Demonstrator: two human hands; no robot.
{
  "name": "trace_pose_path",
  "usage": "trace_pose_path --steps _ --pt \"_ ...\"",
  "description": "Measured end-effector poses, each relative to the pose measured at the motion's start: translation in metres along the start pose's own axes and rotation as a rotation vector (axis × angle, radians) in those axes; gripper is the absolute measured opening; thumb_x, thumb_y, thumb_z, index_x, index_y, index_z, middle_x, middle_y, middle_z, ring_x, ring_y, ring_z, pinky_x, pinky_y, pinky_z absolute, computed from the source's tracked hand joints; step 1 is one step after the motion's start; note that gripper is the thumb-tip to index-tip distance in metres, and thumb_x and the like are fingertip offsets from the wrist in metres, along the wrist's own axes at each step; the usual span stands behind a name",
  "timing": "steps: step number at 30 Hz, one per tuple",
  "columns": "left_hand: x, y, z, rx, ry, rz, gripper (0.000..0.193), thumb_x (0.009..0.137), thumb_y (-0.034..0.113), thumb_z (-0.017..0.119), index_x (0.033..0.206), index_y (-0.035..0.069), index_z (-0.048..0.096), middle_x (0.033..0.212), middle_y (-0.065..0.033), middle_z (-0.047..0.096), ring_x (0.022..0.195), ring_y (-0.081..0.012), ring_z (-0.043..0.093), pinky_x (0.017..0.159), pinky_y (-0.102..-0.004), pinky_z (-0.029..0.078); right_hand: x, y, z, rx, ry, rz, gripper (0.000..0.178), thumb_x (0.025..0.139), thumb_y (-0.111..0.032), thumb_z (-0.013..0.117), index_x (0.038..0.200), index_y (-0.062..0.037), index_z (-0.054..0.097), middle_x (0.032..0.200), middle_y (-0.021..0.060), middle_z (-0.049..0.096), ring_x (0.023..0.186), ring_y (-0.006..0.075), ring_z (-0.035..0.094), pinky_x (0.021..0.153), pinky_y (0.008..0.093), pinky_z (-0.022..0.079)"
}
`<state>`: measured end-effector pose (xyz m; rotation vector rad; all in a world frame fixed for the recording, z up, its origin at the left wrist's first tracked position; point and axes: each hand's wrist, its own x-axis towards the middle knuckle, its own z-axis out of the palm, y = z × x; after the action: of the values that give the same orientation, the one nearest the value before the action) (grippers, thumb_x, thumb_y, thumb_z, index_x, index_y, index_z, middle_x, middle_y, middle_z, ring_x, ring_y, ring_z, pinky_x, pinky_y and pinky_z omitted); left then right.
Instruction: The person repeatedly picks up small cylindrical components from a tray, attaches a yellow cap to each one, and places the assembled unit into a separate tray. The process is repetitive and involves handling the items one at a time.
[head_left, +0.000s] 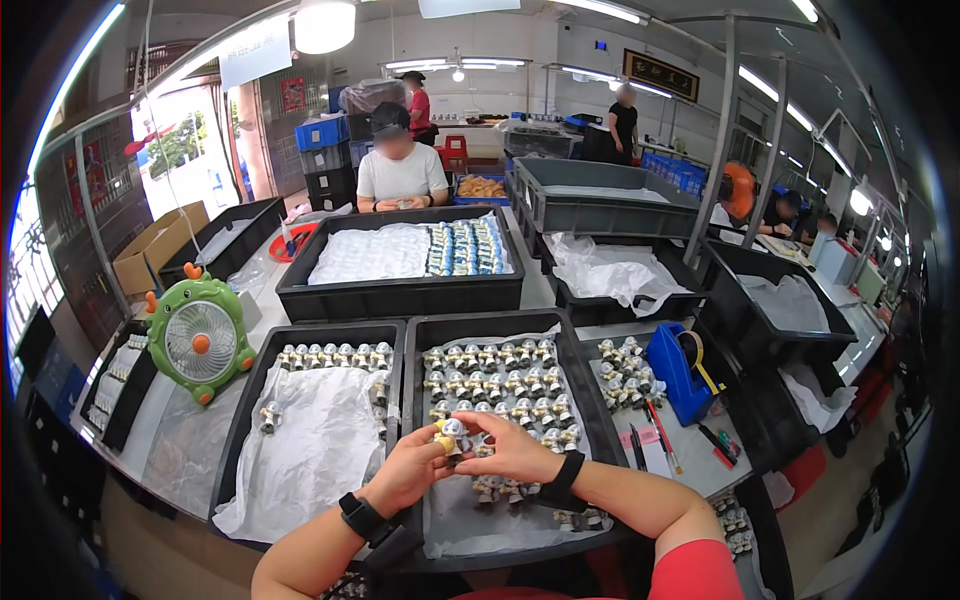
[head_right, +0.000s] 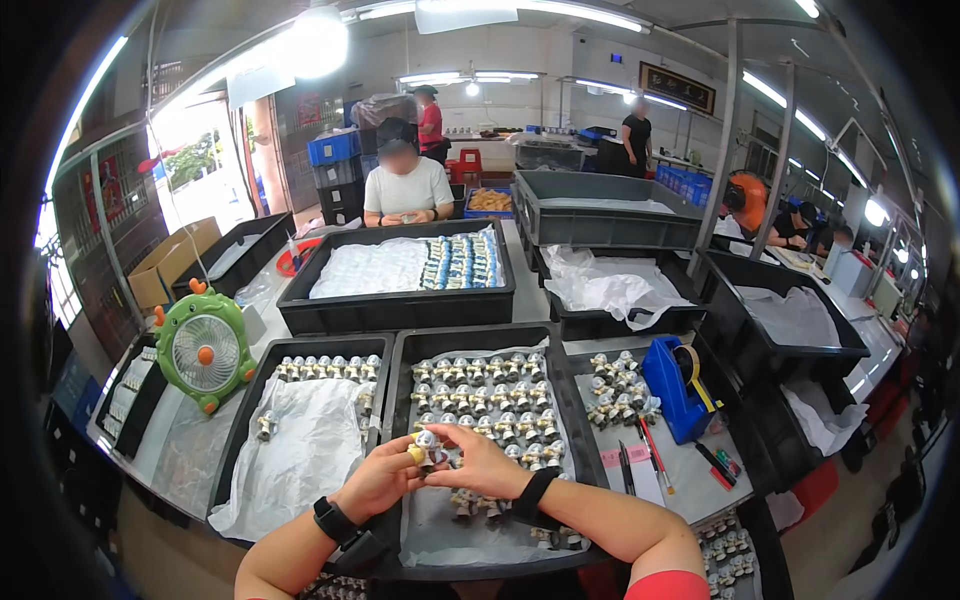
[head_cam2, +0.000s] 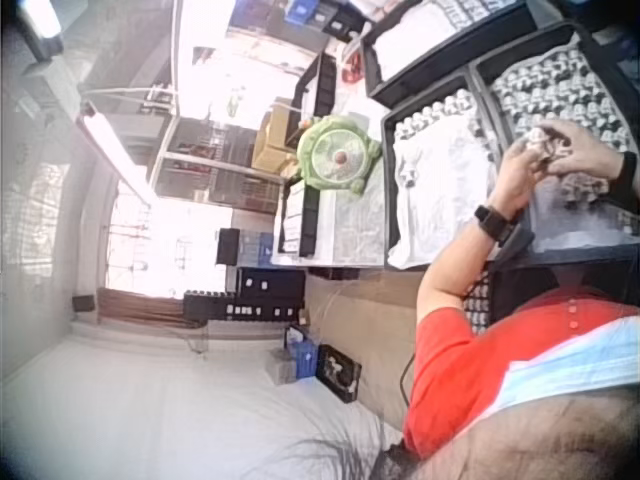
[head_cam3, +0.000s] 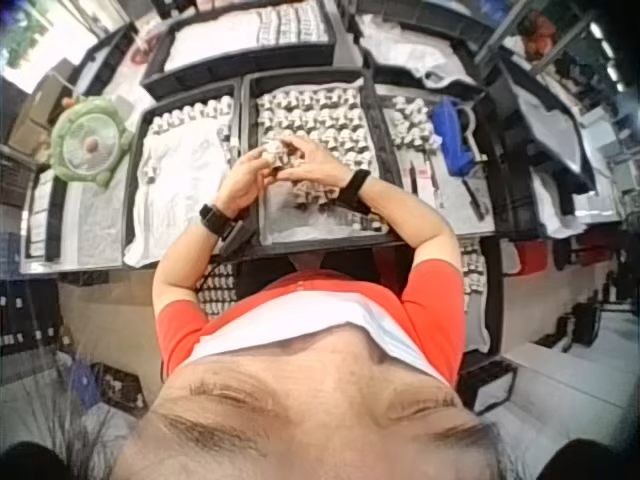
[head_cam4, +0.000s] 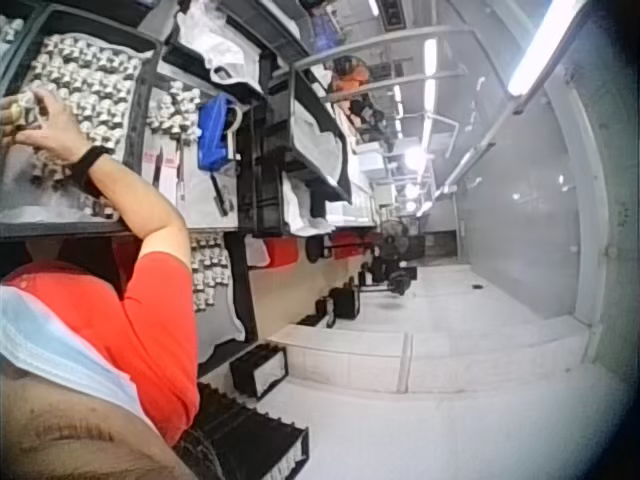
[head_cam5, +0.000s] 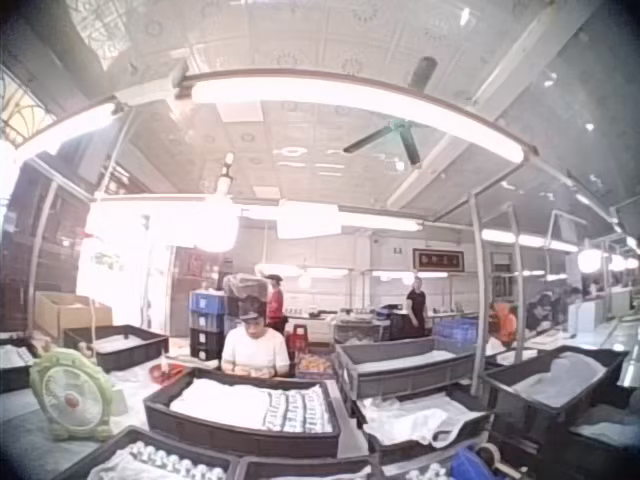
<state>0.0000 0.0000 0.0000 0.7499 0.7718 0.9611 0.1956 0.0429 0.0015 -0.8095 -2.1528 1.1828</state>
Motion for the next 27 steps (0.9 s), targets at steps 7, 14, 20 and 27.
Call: trace_pose_path --steps 7,14,20,27 --pt "-0.0006 -0.0011 0.0008 0.0 0.001 0.011 0.035 0.093 0.006 0.045 0.127 -0.001 0.042 0.115 -0.013 0.056 0.103 -0.0228 0.06 0.086 -0.0339 0.051 -0.0015 -0.0008 0.0002 0.0 0.007 -0.008 0.073 0.072 -0.03 0.076 0.134 -0.0111 0.043 0.121 0.006 0.051 0.111 0.0182 0.051 0.086 0.0344 0.043" --pt "0.0007 -0.0012 0.0003 0.001 0.025 0.011 0.034 0.092 0.004 0.044 0.127 -0.001 0.043 0.115 -0.0131 0.056 0.103 -0.0229 0.06 0.085 -0.0339 0.051 0.0004 0.0028 0.0002 0.011 -0.004 -0.011 0.073 0.072 -0.03 0.076 0.134 -0.011 0.043 0.122 0.0061 0.05 0.11 0.0187 0.05 0.086 0.0345 0.042" --pt "-0.0016 0.0012 0.0018 0.024 0.025 0.015 0.036 0.093 0.003 0.042 0.128 0.0 0.042 0.116 -0.0121 0.056 0.104 -0.0231 0.06 0.085 -0.0347 0.051 0.0007 -0.0007 0.0019 0.017 0.039 -0.048 0.073 0.07 -0.029 0.076 0.131 -0.004 0.045 0.114 0.0139 0.054 0.103 0.024 0.054 0.089 0.0339 0.044" --pt "0.001 -0.0001 0.0007 0.017 0.013 0.008 0.037 0.092 0.003 0.042 0.129 0.0 0.041 0.116 -0.0122 0.056 0.103 -0.0229 0.06 0.085 -0.0345 0.051 -0.0006 -0.0019 0.0004 0.014 0.04 -0.041 0.073 0.07 -0.028 0.076 0.131 -0.004 0.045 0.114 0.014 0.054 0.104 0.0242 0.054 0.09 0.0334 0.044"
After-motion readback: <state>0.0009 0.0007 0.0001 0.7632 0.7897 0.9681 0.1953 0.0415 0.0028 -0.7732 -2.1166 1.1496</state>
